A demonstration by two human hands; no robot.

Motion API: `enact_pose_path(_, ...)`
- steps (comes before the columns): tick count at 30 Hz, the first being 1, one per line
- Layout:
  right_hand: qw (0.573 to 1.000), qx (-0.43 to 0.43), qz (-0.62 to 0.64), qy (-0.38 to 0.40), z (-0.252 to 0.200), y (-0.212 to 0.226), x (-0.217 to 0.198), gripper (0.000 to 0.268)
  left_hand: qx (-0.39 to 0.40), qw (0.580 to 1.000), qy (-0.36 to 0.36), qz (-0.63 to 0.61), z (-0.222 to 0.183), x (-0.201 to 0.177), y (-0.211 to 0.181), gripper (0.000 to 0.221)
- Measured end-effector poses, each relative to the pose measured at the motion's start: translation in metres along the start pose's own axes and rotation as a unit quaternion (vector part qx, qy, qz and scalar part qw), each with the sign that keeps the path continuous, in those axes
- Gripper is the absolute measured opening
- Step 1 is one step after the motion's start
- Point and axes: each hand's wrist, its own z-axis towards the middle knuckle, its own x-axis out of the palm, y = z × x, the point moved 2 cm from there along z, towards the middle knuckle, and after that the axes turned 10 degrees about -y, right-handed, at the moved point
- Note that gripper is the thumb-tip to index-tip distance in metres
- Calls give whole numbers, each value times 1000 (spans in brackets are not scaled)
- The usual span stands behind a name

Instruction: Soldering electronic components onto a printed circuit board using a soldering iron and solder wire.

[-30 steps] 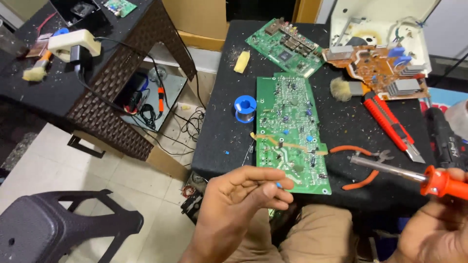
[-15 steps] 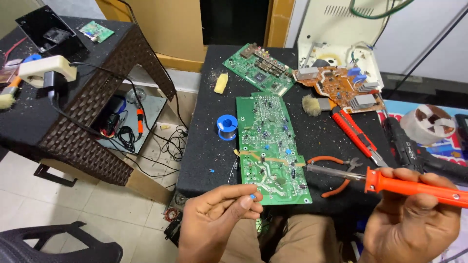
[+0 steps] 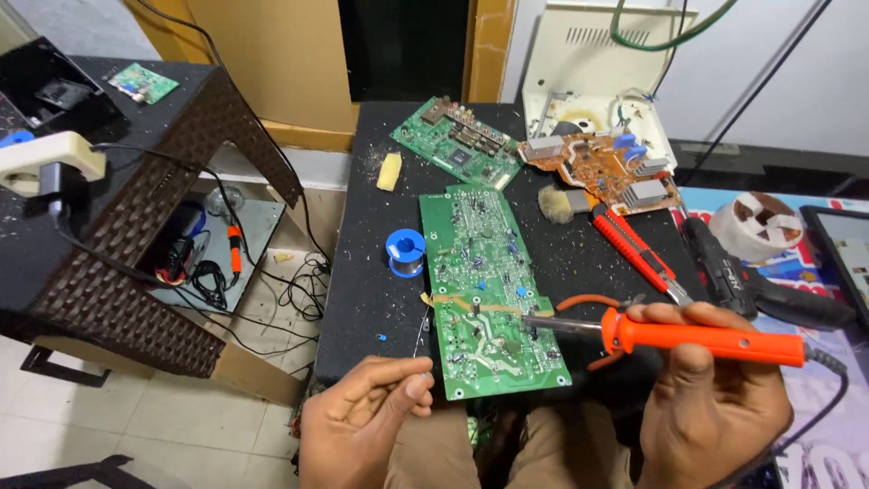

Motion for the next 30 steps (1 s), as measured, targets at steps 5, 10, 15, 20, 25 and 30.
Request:
enact_pose_path(5, 1000, 19, -15, 1, 0, 8, 7, 39, 28, 999, 13, 31, 5, -3, 3, 18)
enact_pose_path(10, 996, -43, -71, 37, 6, 16, 17, 65, 38, 997, 13, 72, 8, -4, 4, 14)
enact_pose_path(15, 978, -78, -157, 113, 12, 40, 31, 61, 11, 991, 20, 130, 13, -2, 0, 17)
enact_pose_path(20, 963, -94, -184, 171, 15, 45, 37, 55, 63, 986, 28, 152, 20, 1, -13, 16)
enact_pose_path(25, 970, -102, -152, 162, 12, 44, 37, 52, 145, 975, 56, 161, 41, 1, -15, 24)
enact_pose_path(30, 976, -88, -150, 133, 6, 40, 38, 53, 131, 975, 48, 171, 58, 4, -9, 20)
